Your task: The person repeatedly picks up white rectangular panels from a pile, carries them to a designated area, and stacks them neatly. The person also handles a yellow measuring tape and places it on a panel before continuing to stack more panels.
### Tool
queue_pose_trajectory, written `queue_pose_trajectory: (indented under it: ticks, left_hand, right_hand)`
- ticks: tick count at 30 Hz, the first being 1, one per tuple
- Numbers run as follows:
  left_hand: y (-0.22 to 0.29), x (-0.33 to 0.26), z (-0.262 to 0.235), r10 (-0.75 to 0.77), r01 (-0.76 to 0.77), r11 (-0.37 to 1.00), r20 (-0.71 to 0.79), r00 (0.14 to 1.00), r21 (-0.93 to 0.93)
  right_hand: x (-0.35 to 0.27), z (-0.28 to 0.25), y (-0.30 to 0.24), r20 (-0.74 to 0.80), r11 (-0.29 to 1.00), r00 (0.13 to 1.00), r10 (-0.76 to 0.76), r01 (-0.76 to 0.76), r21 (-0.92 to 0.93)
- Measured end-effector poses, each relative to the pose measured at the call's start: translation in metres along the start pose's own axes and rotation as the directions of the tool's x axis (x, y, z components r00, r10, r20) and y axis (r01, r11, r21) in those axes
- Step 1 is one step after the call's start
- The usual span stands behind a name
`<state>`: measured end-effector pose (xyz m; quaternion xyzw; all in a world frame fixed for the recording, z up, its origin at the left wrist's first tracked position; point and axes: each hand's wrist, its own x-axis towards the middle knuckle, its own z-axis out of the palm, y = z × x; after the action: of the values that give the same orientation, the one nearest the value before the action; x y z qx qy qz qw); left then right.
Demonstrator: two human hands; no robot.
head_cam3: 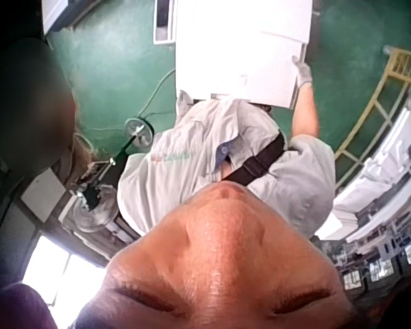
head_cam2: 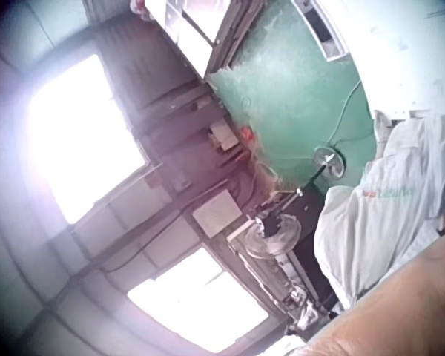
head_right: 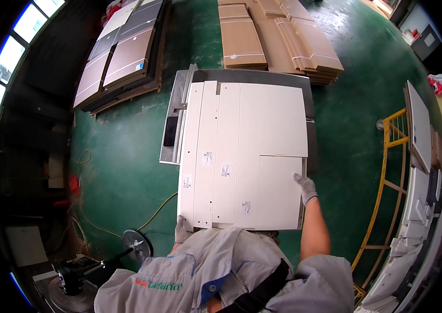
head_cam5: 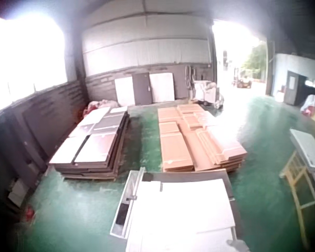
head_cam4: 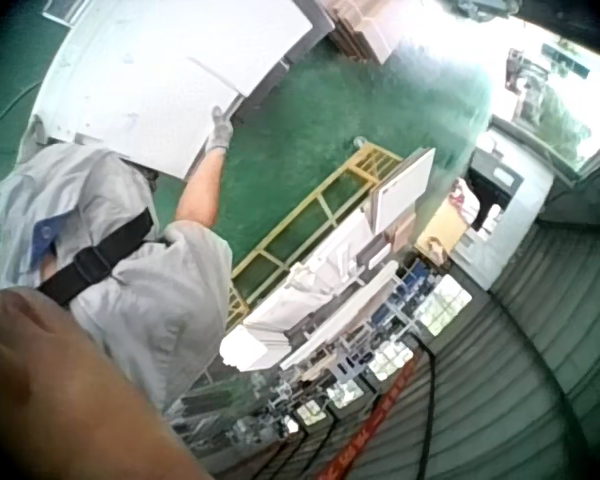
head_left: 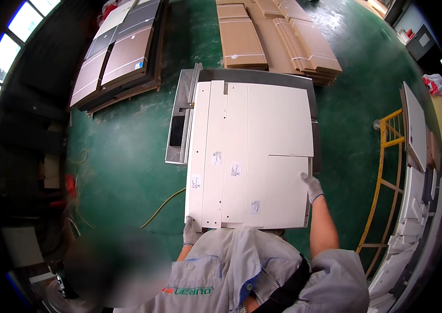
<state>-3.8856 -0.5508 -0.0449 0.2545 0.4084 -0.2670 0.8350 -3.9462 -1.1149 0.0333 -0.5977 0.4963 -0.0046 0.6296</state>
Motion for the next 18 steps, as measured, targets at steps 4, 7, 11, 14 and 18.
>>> queue_pose_trajectory:
  ticks: [4,7,11,14,18]
  left_hand:
    - [0.004,0.0,0.009,-0.012,0.009,0.994,0.029,1.0,0.104]
    - [0.013,0.005,0.009,-0.105,0.099,0.99,0.058,0.993,0.102]
    - [0.033,0.001,0.015,0.081,-0.04,0.925,-0.094,0.992,0.378]
    - [0.08,0.002,0.07,0.239,-0.262,0.463,0.165,0.957,0.847]
    - [0.07,0.028,0.112,0.061,-0.081,0.539,0.057,0.997,0.838]
  right_hand:
    - [0.01,0.0,0.018,-0.04,0.996,0.995,-0.088,0.087,-0.034]
    - [0.013,0.0,0.012,0.013,0.999,1.0,0.005,-0.005,-0.043]
    - [0.003,-0.002,0.026,0.002,0.997,0.997,-0.072,0.072,0.018]
    - [-0.033,-0.011,0.03,0.047,0.997,0.997,-0.061,0.063,-0.037]
    - [-0.043,-0.021,0.093,0.008,0.989,0.99,0.143,-0.143,0.034]
